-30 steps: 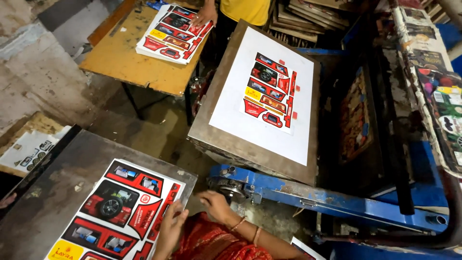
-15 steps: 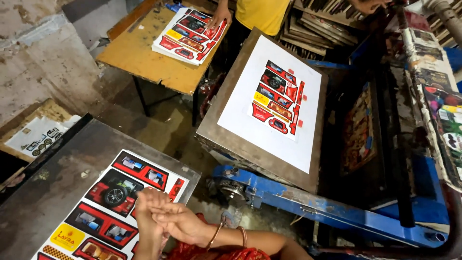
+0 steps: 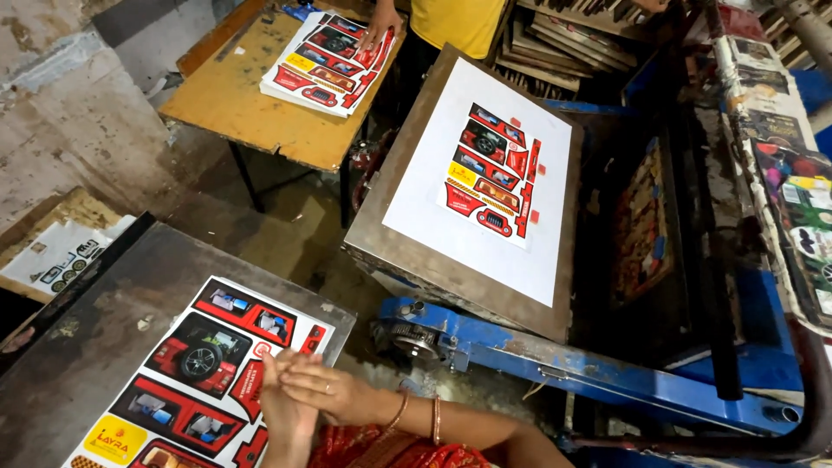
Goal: Feeding printed label sheets into a machine for processing.
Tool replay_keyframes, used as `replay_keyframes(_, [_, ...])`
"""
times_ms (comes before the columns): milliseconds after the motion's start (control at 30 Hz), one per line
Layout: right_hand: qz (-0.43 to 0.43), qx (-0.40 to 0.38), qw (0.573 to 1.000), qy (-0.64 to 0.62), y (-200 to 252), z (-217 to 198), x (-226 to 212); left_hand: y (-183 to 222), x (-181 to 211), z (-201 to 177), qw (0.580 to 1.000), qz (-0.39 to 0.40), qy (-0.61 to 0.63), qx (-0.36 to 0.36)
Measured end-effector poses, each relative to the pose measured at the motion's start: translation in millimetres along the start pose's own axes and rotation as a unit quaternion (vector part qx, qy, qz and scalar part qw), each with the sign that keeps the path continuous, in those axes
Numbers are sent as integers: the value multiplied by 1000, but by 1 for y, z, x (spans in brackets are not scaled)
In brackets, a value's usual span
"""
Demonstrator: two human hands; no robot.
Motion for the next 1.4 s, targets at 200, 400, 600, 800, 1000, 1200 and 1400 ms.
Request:
replay_keyframes(200, [41, -23, 995, 91, -53, -56, 0, -12, -45, -26, 990, -93, -73, -79])
replay_keyframes(400, [250, -113, 961, -25, 32, -10, 43, -15, -39, -17, 827, 52, -551, -98])
replay_keyframes(600, [292, -87, 923, -235, 10, -52, 26, -11, -35, -1, 625, 93, -772, -66])
replay_keyframes(800, [207, -64, 925, -313, 90, -48, 56, 1, -30, 43, 582, 182, -763, -215])
replay_keyframes(1000, [433, 27, 858, -274, 80, -134, 66, -12, -13, 94, 626, 178, -740, -174])
replay_keyframes(1200, [564, 245, 744, -261, 152, -168, 86, -58, -51, 89, 683, 116, -692, -204])
replay_keyframes(1400, [532, 266, 785, -174, 180, -197, 87, -84, -82, 103, 706, 34, -682, -187])
Point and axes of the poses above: each hand's wrist, its own y-axis away from the middle knuckle, its own z-axis out of the palm, x = y × z, the point moved 3 cm from there along -y, towards the middle knuckle, and after that the axes turned 13 degrees about -z, right-handed, at the moved point
